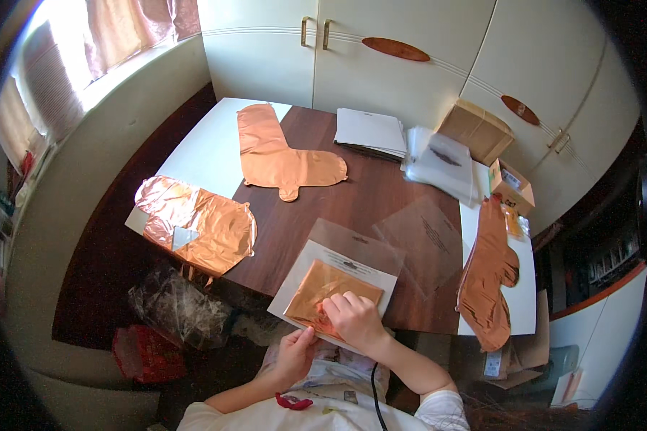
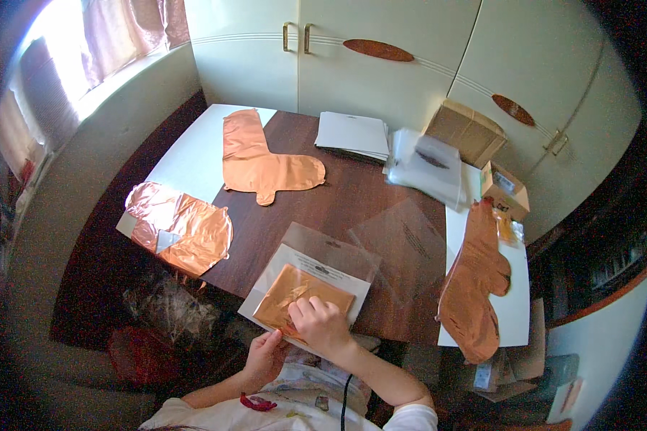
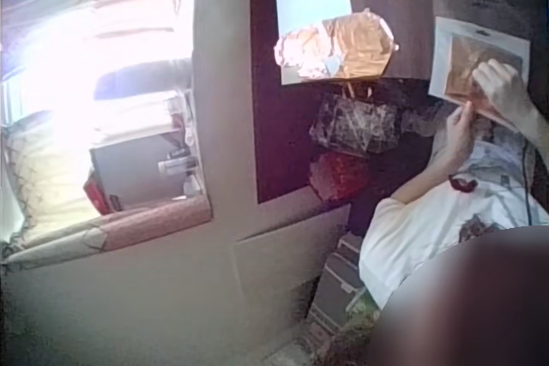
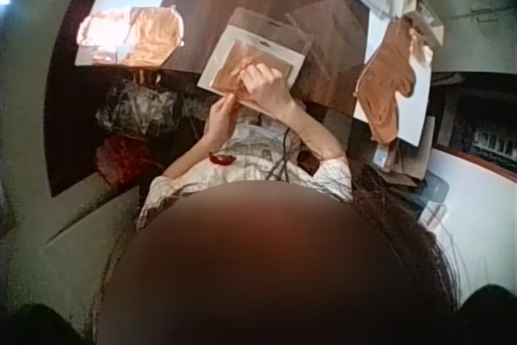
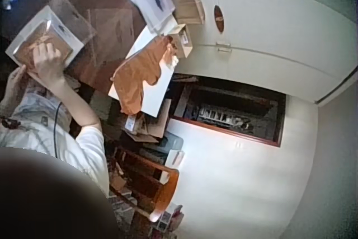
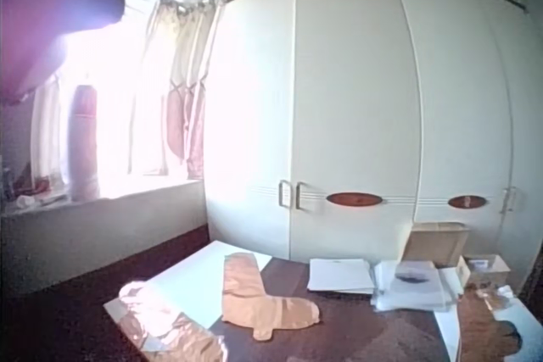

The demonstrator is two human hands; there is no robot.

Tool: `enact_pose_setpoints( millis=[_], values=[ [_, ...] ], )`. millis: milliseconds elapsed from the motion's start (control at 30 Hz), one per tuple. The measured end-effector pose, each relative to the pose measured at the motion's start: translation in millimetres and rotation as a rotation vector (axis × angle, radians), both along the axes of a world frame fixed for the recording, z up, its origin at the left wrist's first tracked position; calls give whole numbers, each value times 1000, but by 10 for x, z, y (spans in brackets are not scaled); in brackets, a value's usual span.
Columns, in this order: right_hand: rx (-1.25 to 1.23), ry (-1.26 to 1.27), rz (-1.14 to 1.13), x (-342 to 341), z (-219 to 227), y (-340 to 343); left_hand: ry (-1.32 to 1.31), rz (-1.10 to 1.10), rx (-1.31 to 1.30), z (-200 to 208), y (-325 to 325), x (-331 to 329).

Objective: Folding flat foil balloons and inserting them into clear plastic retail sleeves with cardboard inserts.

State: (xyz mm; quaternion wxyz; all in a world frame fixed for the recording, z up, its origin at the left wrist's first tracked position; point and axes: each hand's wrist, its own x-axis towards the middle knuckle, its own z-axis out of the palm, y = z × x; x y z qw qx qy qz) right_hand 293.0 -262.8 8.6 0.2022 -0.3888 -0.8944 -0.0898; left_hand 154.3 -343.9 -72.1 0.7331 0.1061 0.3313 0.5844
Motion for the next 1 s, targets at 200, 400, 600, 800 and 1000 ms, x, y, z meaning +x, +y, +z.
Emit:
enact_pose_setpoints(
  millis=[200,400,600,800,1000],
  values=[
    [-1,10,-32,12,105,25,15,43,-17,61,23,25],
    [-15,-13,-4,-32,107,-10,7,24,-27,77,55,79],
    [-96,-20,-6,-9,109,-34,-35,17,11,30,41,68],
    [-236,-72,101,42,214,-163,-35,-19,-24,-6,47,40],
    [-233,-36,38,76,126,-177,-14,-53,1,-50,62,-5]
  ],
)
